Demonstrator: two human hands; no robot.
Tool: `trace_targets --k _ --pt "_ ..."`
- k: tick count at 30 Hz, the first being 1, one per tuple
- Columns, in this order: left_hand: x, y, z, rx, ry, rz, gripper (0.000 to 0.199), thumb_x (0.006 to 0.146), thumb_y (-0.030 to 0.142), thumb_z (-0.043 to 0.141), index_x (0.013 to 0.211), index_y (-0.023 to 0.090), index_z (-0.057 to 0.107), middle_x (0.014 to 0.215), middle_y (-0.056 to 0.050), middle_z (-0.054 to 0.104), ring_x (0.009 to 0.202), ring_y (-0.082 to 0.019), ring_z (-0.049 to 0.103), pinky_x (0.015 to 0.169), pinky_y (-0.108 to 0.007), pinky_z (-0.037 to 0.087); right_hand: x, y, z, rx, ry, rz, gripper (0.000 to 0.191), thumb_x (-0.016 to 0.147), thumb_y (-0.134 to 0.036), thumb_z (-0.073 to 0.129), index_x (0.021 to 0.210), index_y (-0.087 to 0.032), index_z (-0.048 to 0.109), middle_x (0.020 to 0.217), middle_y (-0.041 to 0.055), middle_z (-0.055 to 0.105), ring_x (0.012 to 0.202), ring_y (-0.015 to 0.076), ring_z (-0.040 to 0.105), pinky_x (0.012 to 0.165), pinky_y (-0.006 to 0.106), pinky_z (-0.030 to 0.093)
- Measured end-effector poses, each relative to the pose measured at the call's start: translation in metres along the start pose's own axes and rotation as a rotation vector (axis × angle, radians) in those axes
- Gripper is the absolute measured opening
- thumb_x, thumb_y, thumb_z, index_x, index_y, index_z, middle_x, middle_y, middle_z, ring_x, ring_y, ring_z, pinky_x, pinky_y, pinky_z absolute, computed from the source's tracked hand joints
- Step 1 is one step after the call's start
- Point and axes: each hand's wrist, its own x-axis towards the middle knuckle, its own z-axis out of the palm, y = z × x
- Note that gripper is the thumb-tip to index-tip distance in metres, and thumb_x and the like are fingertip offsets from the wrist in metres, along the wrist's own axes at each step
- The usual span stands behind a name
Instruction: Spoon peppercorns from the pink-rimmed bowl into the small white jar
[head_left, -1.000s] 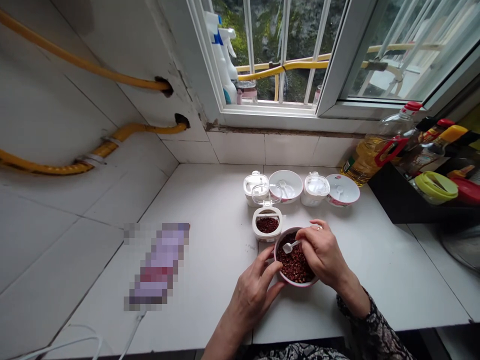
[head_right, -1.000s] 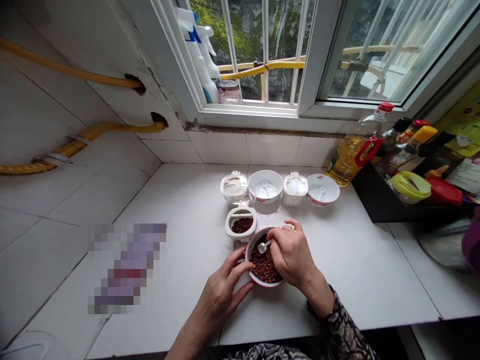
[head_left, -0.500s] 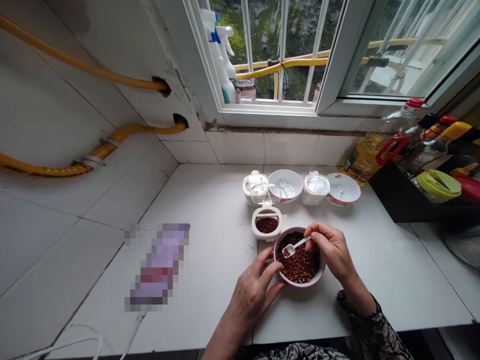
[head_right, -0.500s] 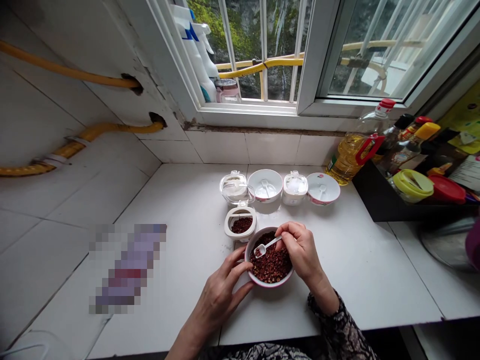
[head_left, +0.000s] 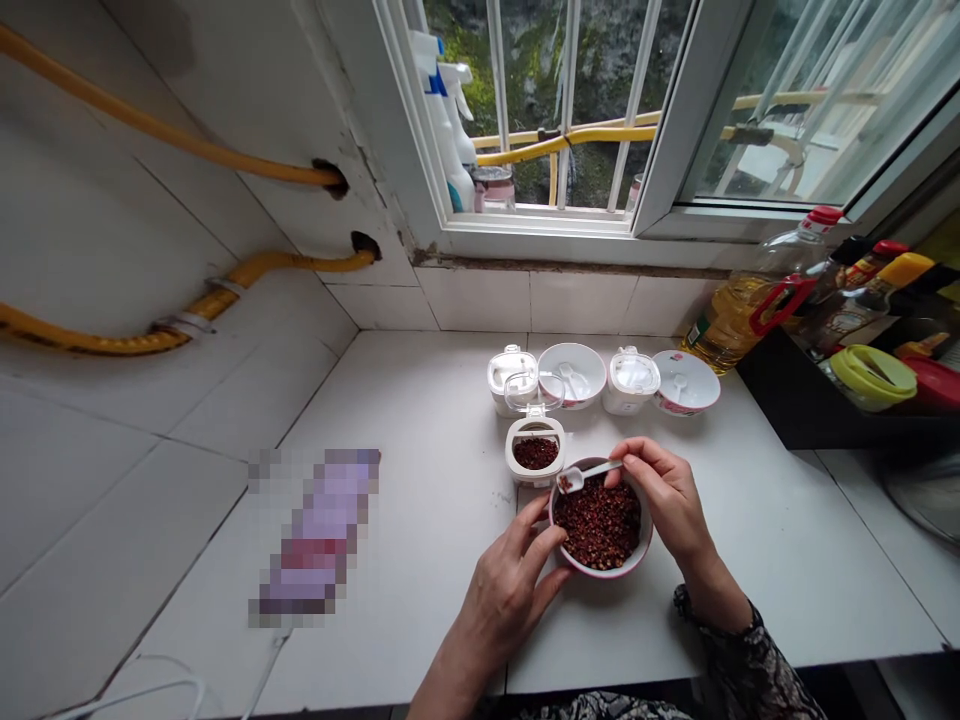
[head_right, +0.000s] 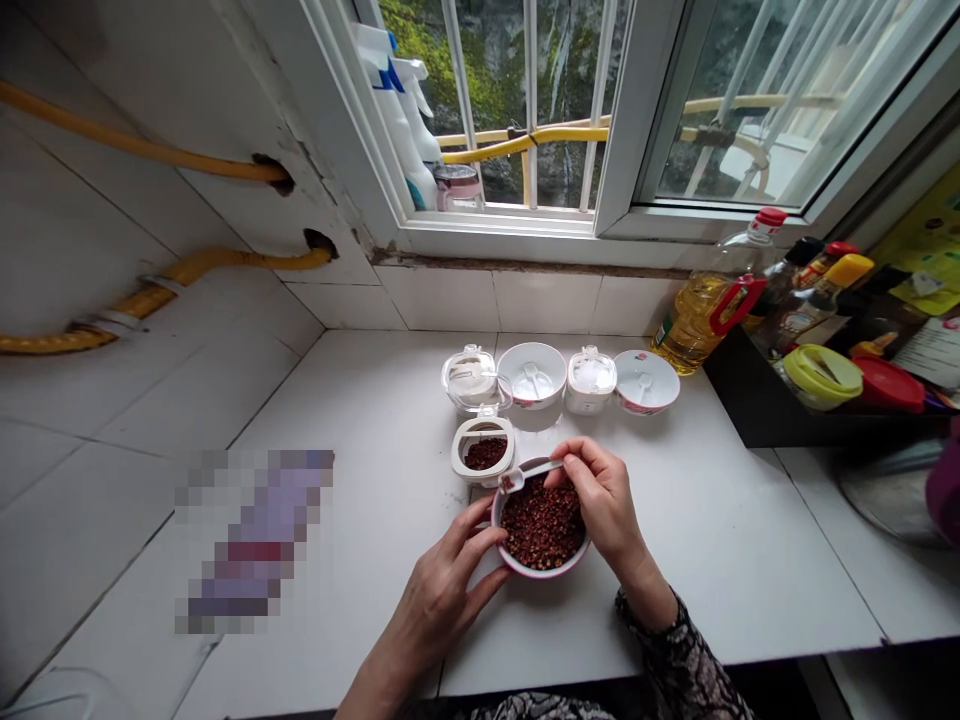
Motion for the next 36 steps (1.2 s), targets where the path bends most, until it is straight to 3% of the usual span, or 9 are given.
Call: trace_targets --k 5,8,11,17,23,26,30,33,36 --pt "0.0 0.0 0.0 0.007 0.0 -0.003 0.021 0.097 0.022 0.049 0.116 0.017 0.053 0.13 -0.018 0.054 0.111 -0.023 0.064 0.087 -0.033 0.058 -0.001 -0.001 0.013 -0.238 0.064 -0.382 0.017 0.096 -0.022 0.043 0.102 -0.023 0.059 0.09 0.005 0.071 0.086 0.019 0.066 0.082 0.035 0.051" --pt "-0.001 0.0 0.0 0.002 0.0 -0.001 0.022 0.097 0.022 0.049 0.118 0.017 0.052 0.131 -0.018 0.054 0.114 -0.023 0.063 0.089 -0.032 0.057 0.001 0.001 0.02 -0.514 -0.032 -0.691 0.023 0.091 -0.01 0.042 0.101 -0.023 0.059 0.089 0.0045 0.07 0.087 0.0201 0.065 0.093 0.043 0.046" --pt "-0.001 0.0 -0.001 0.001 0.002 0.0 0.023 0.095 0.02 0.051 0.118 0.017 0.052 0.131 -0.018 0.054 0.115 -0.024 0.062 0.089 -0.032 0.057 0.002 -0.002 0.019 -0.613 -0.069 -0.823 0.028 0.087 -0.006 0.042 0.104 -0.021 0.058 0.087 0.0039 0.071 0.084 0.0201 0.065 0.096 0.046 0.043" --pt "-0.002 -0.001 -0.001 0.011 -0.007 -0.01 0.022 0.095 0.02 0.051 0.116 0.018 0.053 0.131 -0.018 0.055 0.114 -0.025 0.063 0.087 -0.035 0.059 -0.003 -0.007 -0.001 -0.581 0.05 -0.707 0.021 0.086 -0.011 0.041 0.086 -0.023 0.058 0.064 -0.0018 0.061 0.061 0.0171 0.058 0.092 0.044 0.044" --pt "-0.001 0.0 -0.001 0.012 -0.012 -0.002 0.02 0.097 0.024 0.049 0.116 0.017 0.052 0.13 -0.018 0.055 0.112 -0.024 0.064 0.086 -0.034 0.059 -0.001 0.009 0.006 -0.738 -0.163 -0.591 0.02 0.083 -0.01 0.04 0.076 -0.022 0.055 0.065 -0.0009 0.064 0.061 0.0155 0.057 0.094 0.044 0.04" --pt "-0.001 0.0 -0.001 0.011 -0.016 -0.01 0.02 0.098 0.024 0.048 0.116 0.017 0.053 0.13 -0.018 0.054 0.115 -0.024 0.063 0.087 -0.033 0.058 -0.001 0.012 0.011 -0.647 -0.217 -0.479 0.021 0.083 -0.01 0.04 0.075 -0.022 0.055 0.063 -0.0024 0.065 0.059 0.015 0.057 0.097 0.045 0.037" --pt "-0.001 0.0 -0.002 0.014 -0.014 -0.011 0.019 0.098 0.025 0.049 0.115 0.018 0.053 0.13 -0.018 0.055 0.113 -0.024 0.063 0.087 -0.033 0.058 0.0 0.009 0.005 -0.462 -0.15 -0.271 0.022 0.084 -0.014 0.04 0.074 -0.024 0.058 0.055 -0.0043 0.065 0.065 0.0183 0.061 0.098 0.043 0.038" --pt "-0.001 -0.001 -0.001 0.014 -0.012 -0.007 0.02 0.097 0.024 0.05 0.115 0.018 0.052 0.129 -0.018 0.055 0.111 -0.023 0.064 0.086 -0.033 0.058 0.0 0.005 0.0 -0.377 -0.072 -0.148 0.022 0.082 -0.021 0.042 0.071 -0.024 0.061 0.054 -0.0009 0.067 0.081 0.0233 0.063 0.091 0.039 0.041" --pt "-0.001 -0.001 -0.001 0.011 -0.01 -0.013 0.021 0.096 0.023 0.051 0.116 0.019 0.052 0.129 -0.017 0.056 0.11 -0.024 0.065 0.085 -0.034 0.059 0.0 0.003 -0.002 -0.273 -0.045 -0.036 0.02 0.081 -0.026 0.045 0.071 -0.022 0.062 0.054 0.0001 0.066 0.068 0.0211 0.063 0.078 0.035 0.045"
